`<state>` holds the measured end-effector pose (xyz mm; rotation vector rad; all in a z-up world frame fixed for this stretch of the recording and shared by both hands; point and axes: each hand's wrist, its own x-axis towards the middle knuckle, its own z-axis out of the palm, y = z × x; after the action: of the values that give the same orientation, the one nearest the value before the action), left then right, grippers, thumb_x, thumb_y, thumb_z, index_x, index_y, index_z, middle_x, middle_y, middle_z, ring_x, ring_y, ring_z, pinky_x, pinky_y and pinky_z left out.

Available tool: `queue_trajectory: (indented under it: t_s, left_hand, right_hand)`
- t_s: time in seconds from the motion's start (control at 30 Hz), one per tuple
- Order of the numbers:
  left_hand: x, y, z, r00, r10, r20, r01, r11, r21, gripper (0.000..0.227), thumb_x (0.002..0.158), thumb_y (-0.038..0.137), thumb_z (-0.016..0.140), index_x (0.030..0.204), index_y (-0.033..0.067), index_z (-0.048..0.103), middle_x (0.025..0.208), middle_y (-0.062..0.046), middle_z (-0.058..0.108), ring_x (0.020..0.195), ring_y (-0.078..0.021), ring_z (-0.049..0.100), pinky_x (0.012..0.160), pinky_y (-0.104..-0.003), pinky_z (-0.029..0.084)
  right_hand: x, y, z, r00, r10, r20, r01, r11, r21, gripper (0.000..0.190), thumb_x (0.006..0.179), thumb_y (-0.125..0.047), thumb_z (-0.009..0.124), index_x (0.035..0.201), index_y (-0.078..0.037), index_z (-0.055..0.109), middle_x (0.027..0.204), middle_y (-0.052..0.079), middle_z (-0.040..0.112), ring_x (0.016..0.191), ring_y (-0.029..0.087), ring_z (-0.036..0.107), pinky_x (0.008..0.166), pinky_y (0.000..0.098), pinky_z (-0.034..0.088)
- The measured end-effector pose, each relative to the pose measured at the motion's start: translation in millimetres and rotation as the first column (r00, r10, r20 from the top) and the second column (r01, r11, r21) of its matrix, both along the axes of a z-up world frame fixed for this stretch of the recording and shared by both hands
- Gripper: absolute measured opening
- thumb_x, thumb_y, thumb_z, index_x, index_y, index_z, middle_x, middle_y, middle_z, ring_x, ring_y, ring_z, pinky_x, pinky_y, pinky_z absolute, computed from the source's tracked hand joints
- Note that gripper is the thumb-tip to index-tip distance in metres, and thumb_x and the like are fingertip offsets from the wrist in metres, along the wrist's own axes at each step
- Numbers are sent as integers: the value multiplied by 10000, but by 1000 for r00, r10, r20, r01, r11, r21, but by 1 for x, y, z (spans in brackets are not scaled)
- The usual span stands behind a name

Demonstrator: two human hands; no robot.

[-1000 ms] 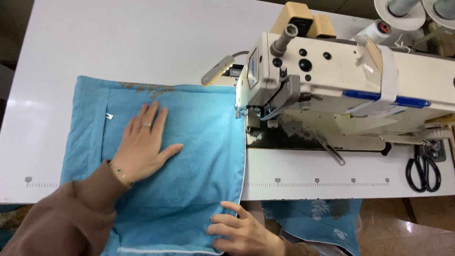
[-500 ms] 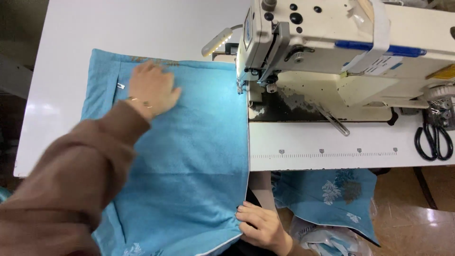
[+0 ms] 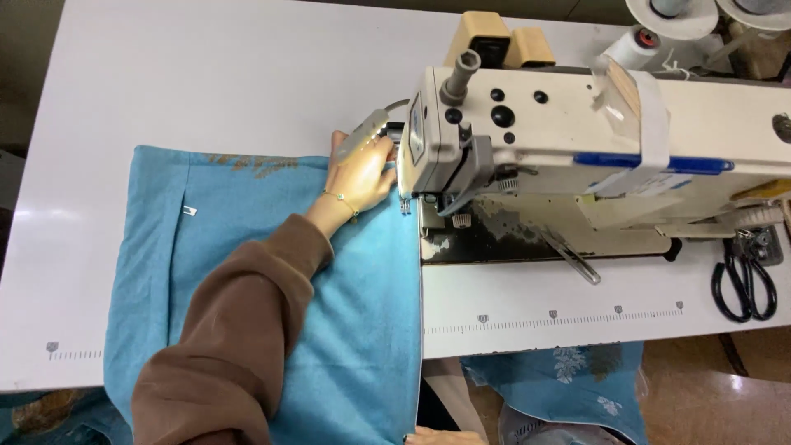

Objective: Sewing the edges of blue fabric cushion covers using an industrial sewing machine

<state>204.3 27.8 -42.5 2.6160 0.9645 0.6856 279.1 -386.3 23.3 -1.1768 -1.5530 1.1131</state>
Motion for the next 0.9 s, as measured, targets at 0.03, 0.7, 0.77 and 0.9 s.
queue_trajectory:
  t_s: [0.03,0.7,0.77,0.9]
  left_hand:
    - [3,2,-1,1000,-2,-28,3,999,44,203,826,296,712,919,170,583,799,-37,643,875,-251,653,887,-445,368]
    - [53,159,-28,989,-140,-51,149,932,330,302,1031,330,737,1001,140,504,686,-47,597,696,-302,569,686,-410,393]
    - [58,177,-33,989,-150,-9,140,900,412,338,1044,388,758,978,146,532,715,-43,584,712,-300,566,700,-413,392]
    - [69,210,-38,989,-133,-59,145,890,433,315,1042,392,759,1006,157,552,739,-33,627,711,-281,589,691,-417,409]
  right_hand:
    - [3,5,-1,1000,17,-6,-17,1000,-7,387,1069,-237,518,1127,62,757,1139,149,795,1105,266,783,1055,417,587]
    - [19,110,0,833,-303,463,98,904,416,258,1022,-158,554,785,-102,638,959,30,831,931,208,853,1004,479,594]
    - [24,116,-7,816,-325,479,112,901,420,280,1022,-261,573,818,-95,668,1001,49,821,967,237,834,973,500,615]
    - [28,140,-4,835,-307,457,121,912,392,310,1047,-208,484,902,-86,729,1055,73,815,1005,249,822,996,491,599]
